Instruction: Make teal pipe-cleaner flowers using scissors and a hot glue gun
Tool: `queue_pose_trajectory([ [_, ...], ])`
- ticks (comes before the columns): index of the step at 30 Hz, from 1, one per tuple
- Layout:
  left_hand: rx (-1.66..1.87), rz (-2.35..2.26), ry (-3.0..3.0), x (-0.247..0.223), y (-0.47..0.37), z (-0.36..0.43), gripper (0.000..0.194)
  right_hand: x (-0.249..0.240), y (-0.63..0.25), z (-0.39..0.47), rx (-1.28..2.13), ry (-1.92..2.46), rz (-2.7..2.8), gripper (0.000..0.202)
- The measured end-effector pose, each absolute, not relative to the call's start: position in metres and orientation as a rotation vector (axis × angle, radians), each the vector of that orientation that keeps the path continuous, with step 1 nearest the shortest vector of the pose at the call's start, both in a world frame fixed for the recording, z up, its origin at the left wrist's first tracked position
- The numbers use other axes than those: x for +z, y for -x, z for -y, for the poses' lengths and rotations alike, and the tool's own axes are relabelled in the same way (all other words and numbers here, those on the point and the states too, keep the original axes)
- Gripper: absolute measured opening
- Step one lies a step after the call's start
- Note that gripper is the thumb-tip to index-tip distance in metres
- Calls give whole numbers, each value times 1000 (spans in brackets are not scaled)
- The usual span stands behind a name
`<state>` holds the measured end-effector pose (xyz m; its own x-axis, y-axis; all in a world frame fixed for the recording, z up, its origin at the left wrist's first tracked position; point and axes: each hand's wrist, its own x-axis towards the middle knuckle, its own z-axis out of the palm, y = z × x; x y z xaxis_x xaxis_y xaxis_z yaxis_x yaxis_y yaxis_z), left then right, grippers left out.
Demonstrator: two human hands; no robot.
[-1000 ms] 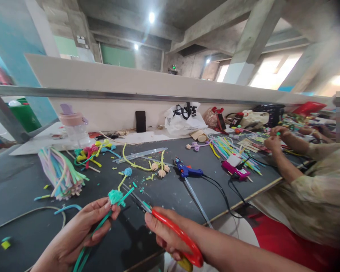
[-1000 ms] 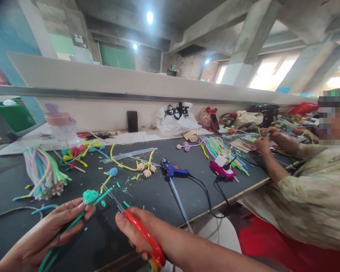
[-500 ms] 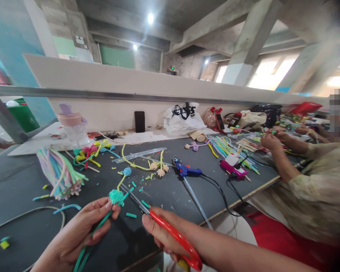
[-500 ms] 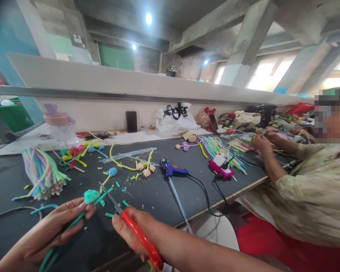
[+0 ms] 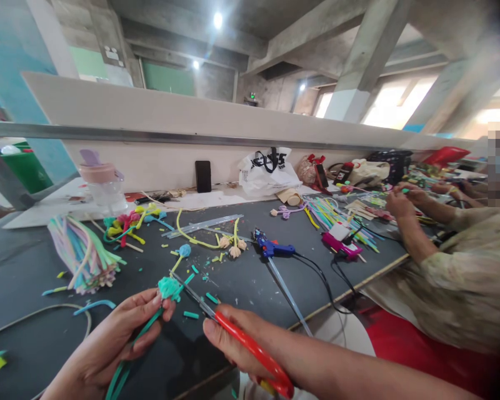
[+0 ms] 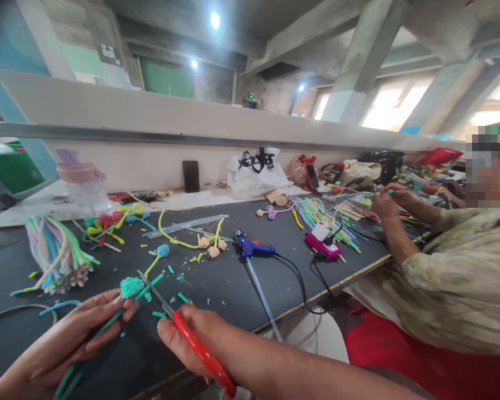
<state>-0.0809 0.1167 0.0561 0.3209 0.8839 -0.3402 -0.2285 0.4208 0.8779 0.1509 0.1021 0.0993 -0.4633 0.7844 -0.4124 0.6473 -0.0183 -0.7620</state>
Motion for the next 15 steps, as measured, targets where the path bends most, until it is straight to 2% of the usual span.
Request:
queue_pose_trajectory([
  [9,854,-965,-828,58,80,-116,26,95,-154,-103,1455,1474,2171,49],
  [15,862,-974,-820,66,76,-112,27,94,-155,-104,1553,1498,2072,46],
])
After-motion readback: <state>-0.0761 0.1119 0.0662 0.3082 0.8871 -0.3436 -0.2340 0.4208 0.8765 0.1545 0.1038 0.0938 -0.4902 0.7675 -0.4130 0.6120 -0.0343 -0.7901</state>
